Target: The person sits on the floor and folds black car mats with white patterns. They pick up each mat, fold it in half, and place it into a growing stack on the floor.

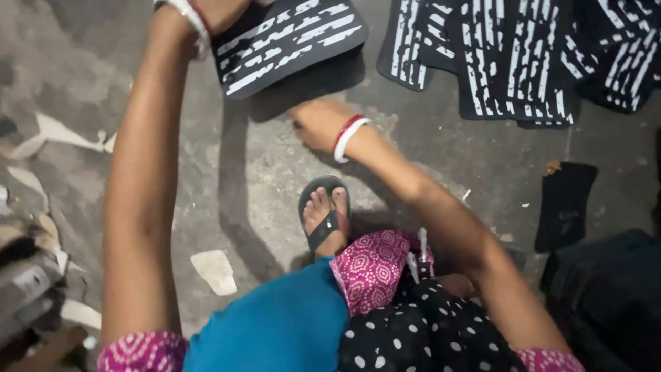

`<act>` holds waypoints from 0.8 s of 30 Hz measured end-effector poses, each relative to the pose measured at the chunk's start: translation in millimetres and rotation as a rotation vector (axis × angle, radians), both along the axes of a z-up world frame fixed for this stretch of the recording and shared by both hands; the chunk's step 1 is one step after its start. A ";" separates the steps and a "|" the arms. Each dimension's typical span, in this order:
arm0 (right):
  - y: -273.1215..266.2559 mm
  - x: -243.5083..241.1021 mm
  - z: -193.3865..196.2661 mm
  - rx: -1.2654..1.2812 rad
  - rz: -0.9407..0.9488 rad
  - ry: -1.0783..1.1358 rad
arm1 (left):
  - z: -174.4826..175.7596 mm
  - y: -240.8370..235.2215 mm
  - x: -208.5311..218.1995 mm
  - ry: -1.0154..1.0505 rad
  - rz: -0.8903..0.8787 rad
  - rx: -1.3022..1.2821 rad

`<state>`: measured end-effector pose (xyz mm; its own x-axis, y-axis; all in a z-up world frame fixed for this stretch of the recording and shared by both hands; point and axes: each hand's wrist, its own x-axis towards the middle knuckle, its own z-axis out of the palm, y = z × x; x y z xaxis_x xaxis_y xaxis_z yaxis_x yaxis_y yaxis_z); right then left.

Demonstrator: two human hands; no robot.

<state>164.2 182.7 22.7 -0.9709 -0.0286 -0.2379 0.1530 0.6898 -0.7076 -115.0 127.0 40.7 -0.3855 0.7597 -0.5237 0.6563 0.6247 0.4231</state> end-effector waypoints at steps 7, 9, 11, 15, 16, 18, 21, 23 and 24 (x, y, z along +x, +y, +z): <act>-40.5 -47.7 -0.6 -0.042 0.059 0.032 | 26.6 0.8 11.4 -0.206 0.097 -0.014; -43.7 -58.4 0.3 -0.038 0.080 -0.009 | 24.7 -0.4 10.0 -0.213 0.103 -0.023; -43.6 -66.5 -2.5 -0.012 0.040 0.005 | 17.5 1.1 6.8 -0.169 0.093 -0.044; -43.3 -82.0 -1.2 -0.022 0.017 -0.047 | 40.6 18.0 19.2 -0.129 0.080 -0.160; -43.0 -82.6 -0.3 -0.032 0.019 -0.058 | 43.4 19.3 20.8 -0.104 0.089 -0.218; -44.8 -83.0 -1.8 -0.046 0.031 -0.065 | 44.9 16.2 19.1 -0.075 0.109 -0.278; -48.2 -72.0 -7.8 -0.051 -0.021 0.013 | 30.3 5.6 12.9 -0.059 0.084 -0.241; -45.6 -60.0 -8.2 -0.006 0.077 -0.074 | 11.1 -0.8 4.9 -0.029 0.043 -0.181; -48.5 -51.5 -5.8 -0.006 0.081 -0.074 | 16.0 -3.5 4.8 -0.029 0.047 -0.181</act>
<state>112.6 134.2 16.8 -0.9451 -0.1079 -0.3085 0.1489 0.6980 -0.7004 -110.2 123.5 56.7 -0.4011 0.6336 -0.6616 0.6137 0.7220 0.3195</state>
